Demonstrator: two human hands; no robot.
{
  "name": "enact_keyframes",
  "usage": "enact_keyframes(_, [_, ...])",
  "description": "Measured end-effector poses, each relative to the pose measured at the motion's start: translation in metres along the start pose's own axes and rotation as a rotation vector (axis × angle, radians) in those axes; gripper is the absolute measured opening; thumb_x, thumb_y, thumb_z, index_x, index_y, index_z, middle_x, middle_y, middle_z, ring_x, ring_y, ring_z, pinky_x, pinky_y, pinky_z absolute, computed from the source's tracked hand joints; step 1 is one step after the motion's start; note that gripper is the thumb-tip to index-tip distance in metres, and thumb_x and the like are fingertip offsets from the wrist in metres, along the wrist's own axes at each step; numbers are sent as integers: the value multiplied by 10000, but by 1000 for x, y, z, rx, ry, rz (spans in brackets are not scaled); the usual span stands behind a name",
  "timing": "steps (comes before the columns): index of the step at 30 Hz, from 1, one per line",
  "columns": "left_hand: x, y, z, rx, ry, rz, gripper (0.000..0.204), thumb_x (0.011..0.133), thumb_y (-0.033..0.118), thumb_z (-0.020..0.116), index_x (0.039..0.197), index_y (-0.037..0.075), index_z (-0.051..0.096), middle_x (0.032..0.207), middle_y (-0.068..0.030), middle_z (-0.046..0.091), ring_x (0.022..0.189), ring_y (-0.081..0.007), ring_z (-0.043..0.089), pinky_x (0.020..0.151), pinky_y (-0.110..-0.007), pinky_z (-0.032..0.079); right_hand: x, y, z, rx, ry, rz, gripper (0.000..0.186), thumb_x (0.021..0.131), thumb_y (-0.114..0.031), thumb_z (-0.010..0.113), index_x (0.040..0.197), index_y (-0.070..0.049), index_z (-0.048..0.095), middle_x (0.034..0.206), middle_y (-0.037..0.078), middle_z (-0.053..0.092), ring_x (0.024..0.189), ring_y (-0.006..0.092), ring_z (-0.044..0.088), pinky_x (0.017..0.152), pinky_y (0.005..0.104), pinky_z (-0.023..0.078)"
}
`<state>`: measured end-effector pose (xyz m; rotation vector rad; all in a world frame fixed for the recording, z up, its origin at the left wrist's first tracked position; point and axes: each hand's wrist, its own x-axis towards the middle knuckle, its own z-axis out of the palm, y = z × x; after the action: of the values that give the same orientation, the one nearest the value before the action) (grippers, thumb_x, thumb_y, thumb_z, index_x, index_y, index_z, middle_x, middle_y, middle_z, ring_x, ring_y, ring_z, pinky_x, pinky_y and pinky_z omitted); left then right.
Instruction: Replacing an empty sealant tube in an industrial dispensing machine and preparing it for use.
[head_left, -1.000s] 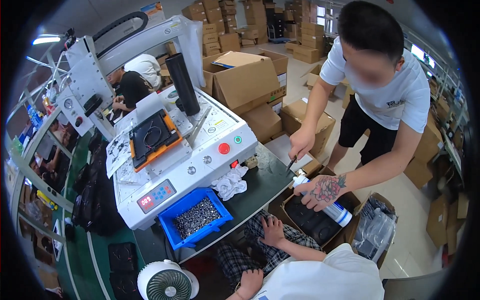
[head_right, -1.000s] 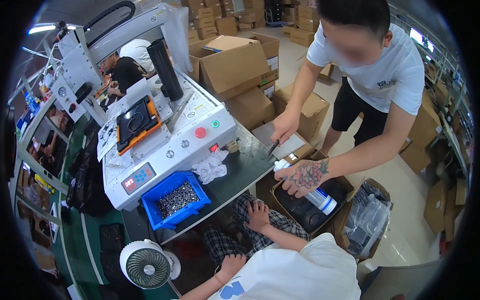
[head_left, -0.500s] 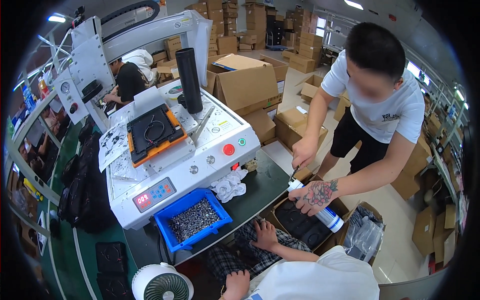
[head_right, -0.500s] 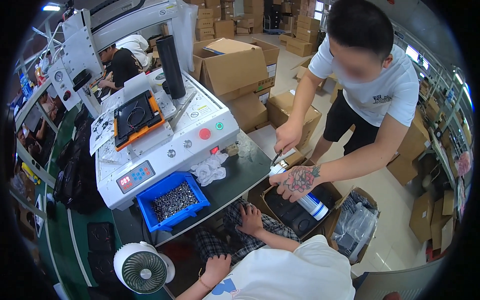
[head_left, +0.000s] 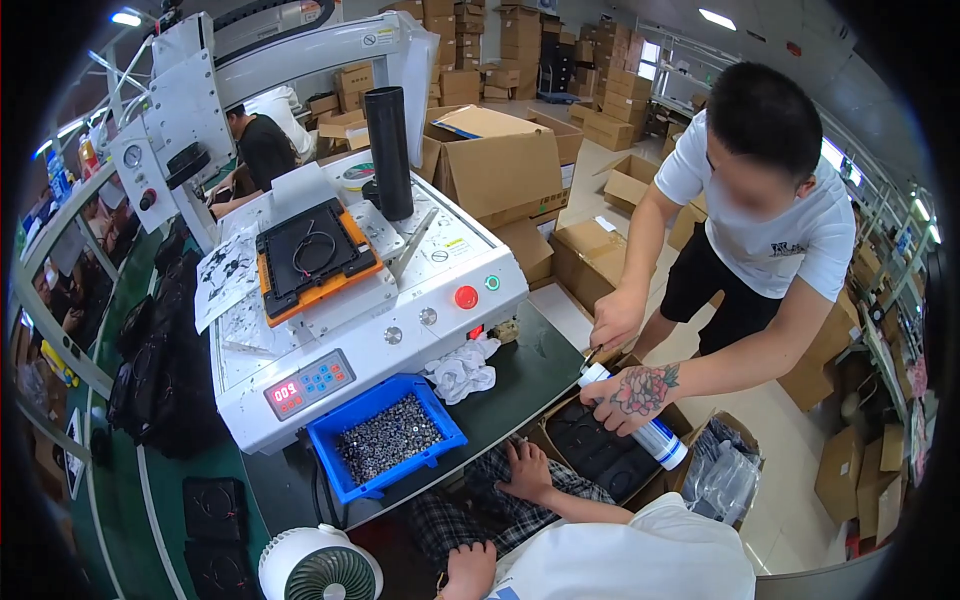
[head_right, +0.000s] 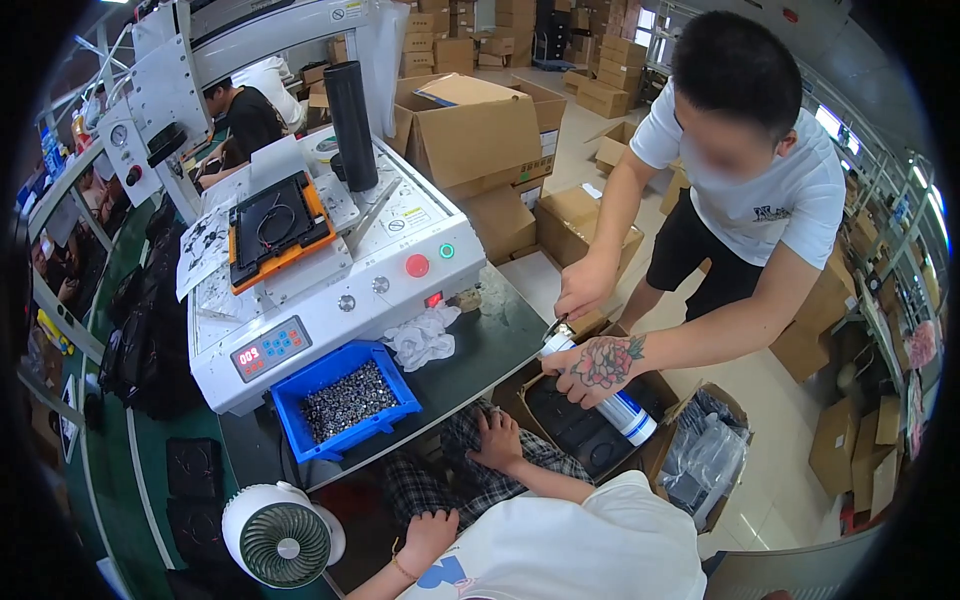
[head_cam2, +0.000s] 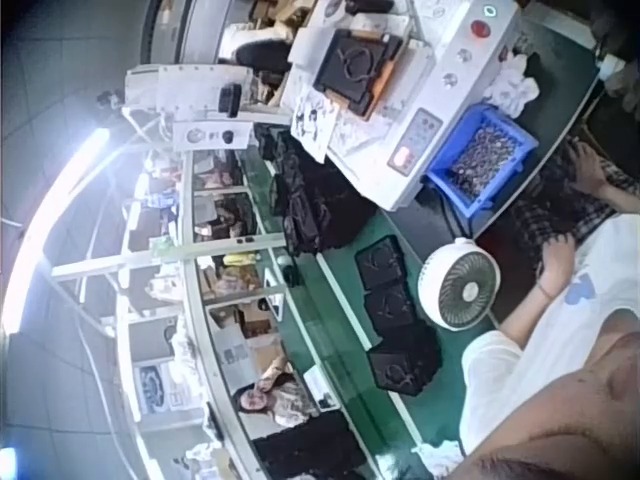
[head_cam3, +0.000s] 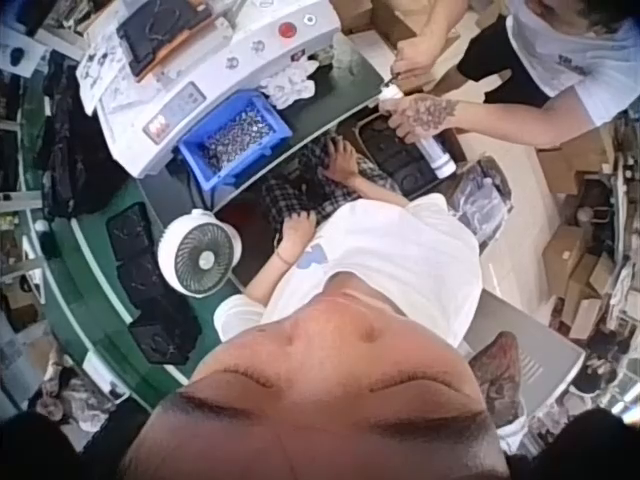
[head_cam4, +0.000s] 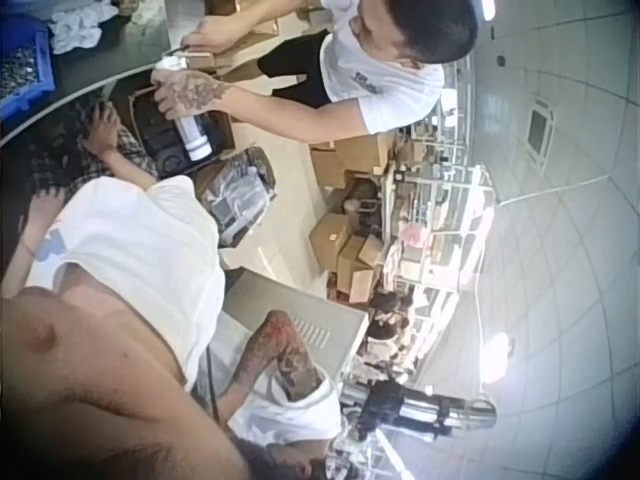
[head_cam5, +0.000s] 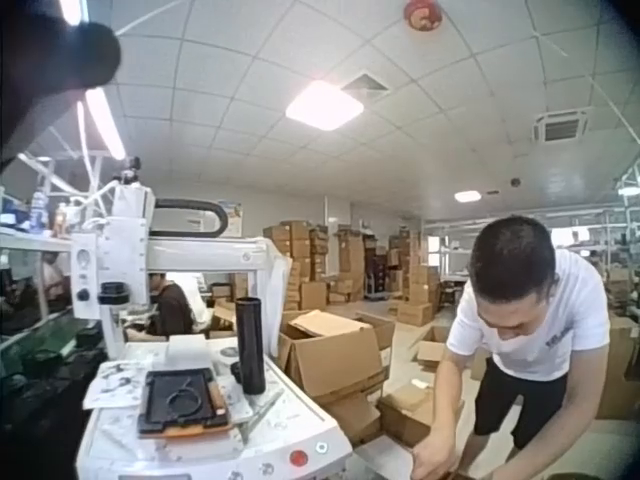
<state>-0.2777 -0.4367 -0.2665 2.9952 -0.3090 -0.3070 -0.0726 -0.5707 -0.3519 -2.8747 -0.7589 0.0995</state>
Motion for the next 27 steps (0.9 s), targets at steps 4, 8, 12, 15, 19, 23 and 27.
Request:
enact_keyframes(4, [-1, -1, 4, 0, -15, -3, 372, 826, 251, 549, 1157, 95, 616, 901, -112, 662, 805, -295, 652, 676, -436, 518, 1, -3, -4, -6, -29, 1, 973, 656, -518, 743, 1432, -95, 335, 1344, 219, 421, 1255, 383, 382, 1048, 473, 310])
enact_keyframes(8, [-1, -1, 5, -12, -28, -2, 358, 837, 236, 532, 1154, 94, 616, 904, -116, 661, 805, -300, 653, 673, -446, 517, 2, -3, -5, -3, -83, 12, 983, 673, -528, 731, 1449, -96, 310, 1384, 228, 392, 1276, 387, 368, 1058, 473, 296])
enact_keyframes(12, [-1, 0, 5, -5, -24, -2, 348, 845, 222, 523, 1156, 97, 616, 907, -115, 662, 809, -296, 653, 673, -437, 518, 3, -3, -5, -4, -82, 10, 982, 673, -527, 732, 1448, -94, 312, 1383, 227, 392, 1278, 388, 366, 1058, 471, 297])
enact_keyframes(15, [-1, 0, 1, 2, -37, 0, 341, 850, 214, 517, 1155, 99, 616, 912, -112, 663, 805, -293, 653, 672, -427, 519, 2, -3, -6, -12, -84, 12, 983, 673, -529, 731, 1448, -95, 311, 1385, 226, 391, 1280, 386, 365, 1059, 469, 296])
enact_keyframes(19, [-1, 1, 0, 3, -22, -6, 338, 845, 211, 523, 1152, 103, 616, 903, -103, 665, 790, -285, 655, 659, -418, 520, 3, -3, -5, -13, -90, 11, 985, 676, -532, 729, 1449, -87, 309, 1381, 229, 391, 1280, 381, 366, 1060, 467, 295])
enact_keyframes(23, [-2, 0, 4, 25, -1, 4, 335, 844, 208, 524, 1149, 106, 619, 893, -99, 667, 787, -282, 657, 651, -418, 519, 3, -3, -5, -13, -78, 6, 992, 673, -531, 730, 1448, -78, 308, 1358, 232, 406, 1274, 380, 368, 1059, 466, 293])
enact_keyframes(27, [-1, 0, 5, 35, -13, 4, 332, 843, 205, 526, 1145, 108, 624, 887, -100, 667, 785, -283, 658, 656, -418, 520, 4, -2, -2, -7, -66, -3, 996, 670, -531, 732, 1448, -77, 309, 1344, 231, 415, 1264, 382, 372, 1056, 466, 296])
